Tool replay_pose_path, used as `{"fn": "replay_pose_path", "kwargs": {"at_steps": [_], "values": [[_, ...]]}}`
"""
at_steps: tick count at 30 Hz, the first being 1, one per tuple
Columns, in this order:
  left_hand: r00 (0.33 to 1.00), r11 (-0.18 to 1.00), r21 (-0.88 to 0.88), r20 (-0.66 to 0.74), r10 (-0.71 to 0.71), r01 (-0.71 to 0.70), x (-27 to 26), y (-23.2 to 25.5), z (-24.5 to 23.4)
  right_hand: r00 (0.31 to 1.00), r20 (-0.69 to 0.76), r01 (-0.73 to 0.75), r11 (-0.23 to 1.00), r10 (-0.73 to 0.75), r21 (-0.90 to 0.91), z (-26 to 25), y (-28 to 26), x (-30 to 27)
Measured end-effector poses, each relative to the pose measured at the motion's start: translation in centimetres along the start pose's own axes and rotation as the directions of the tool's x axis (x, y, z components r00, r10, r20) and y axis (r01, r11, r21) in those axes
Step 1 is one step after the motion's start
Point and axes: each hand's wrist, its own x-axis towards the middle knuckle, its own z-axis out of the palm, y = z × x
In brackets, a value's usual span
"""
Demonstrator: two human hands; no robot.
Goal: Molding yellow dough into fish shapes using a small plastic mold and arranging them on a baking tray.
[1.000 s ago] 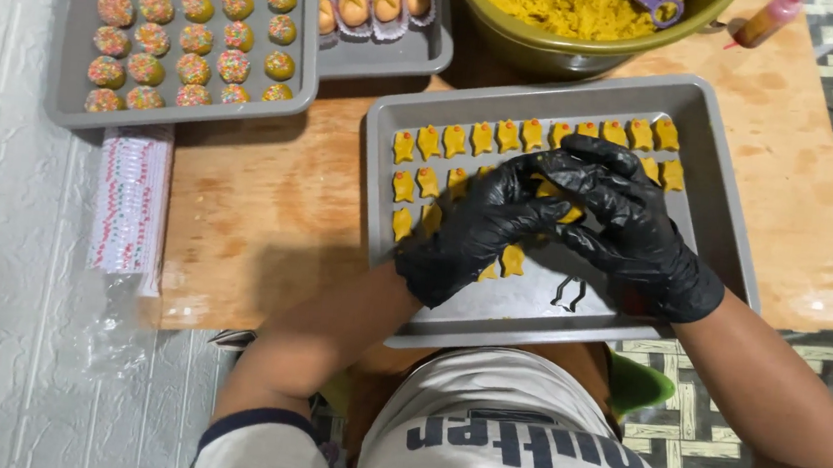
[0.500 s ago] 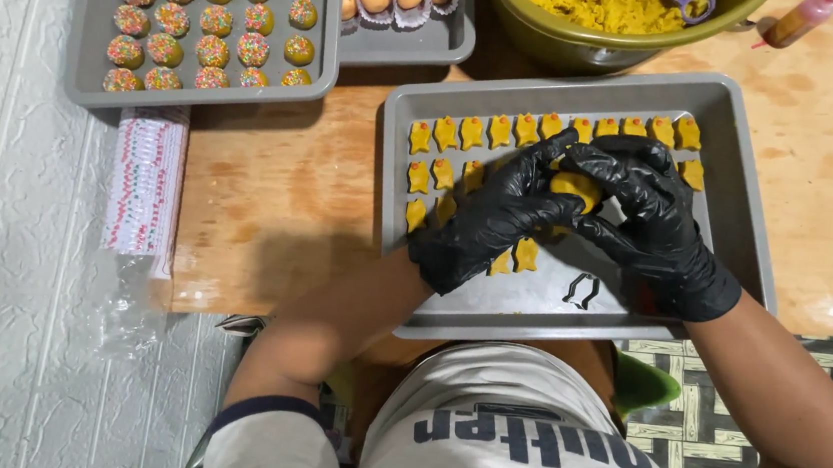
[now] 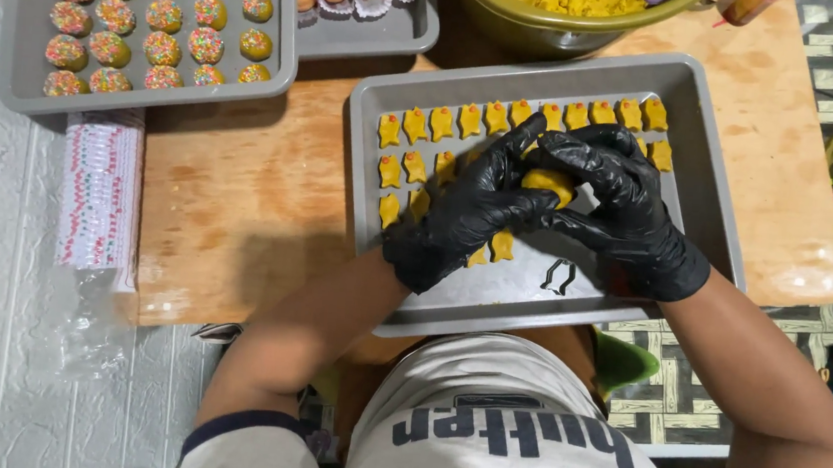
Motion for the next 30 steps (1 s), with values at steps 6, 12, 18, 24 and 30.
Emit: {"fn": "replay_pose_path", "kwargs": {"at_steps": [6, 12, 18, 24, 30], "values": [[0.999, 0.999, -0.018, 0.012, -0.033, 0.034, -0.2, 1.3, 1.8, 1.0, -0.027, 0.011, 0.999, -0.01, 0.046, 0.4, -1.2, 0.9], [0.999, 1.0, -0.011, 0.038, -0.005, 0.005, 0.7, 0.0, 0.0, 0.993, -0.016, 0.118, 0.993, -0.118, -0.002, 0.1, -0.3, 0.6], [0.991, 0.988, -0.101, -0.045, -0.125, 0.12, -0.2, 1.0, 1.5, 0.994, -0.059, 0.094, 0.995, -0.096, -0.045, -0.8, 0.4, -0.6], [0.968, 0.991, -0.065, -0.215, -0.127, 0.115, -0.6, 2.1, 3.0, 0.985, -0.025, 0.171, 0.985, -0.17, 0.027, -0.1, 0.1, 0.3], [0.997, 0.996, 0.055, -0.025, -0.073, 0.075, 0.4, 0.4, 2.9, 0.996, -0.074, 0.053, 0.999, -0.053, 0.008, -0.1, 0.6, -0.5]]}}
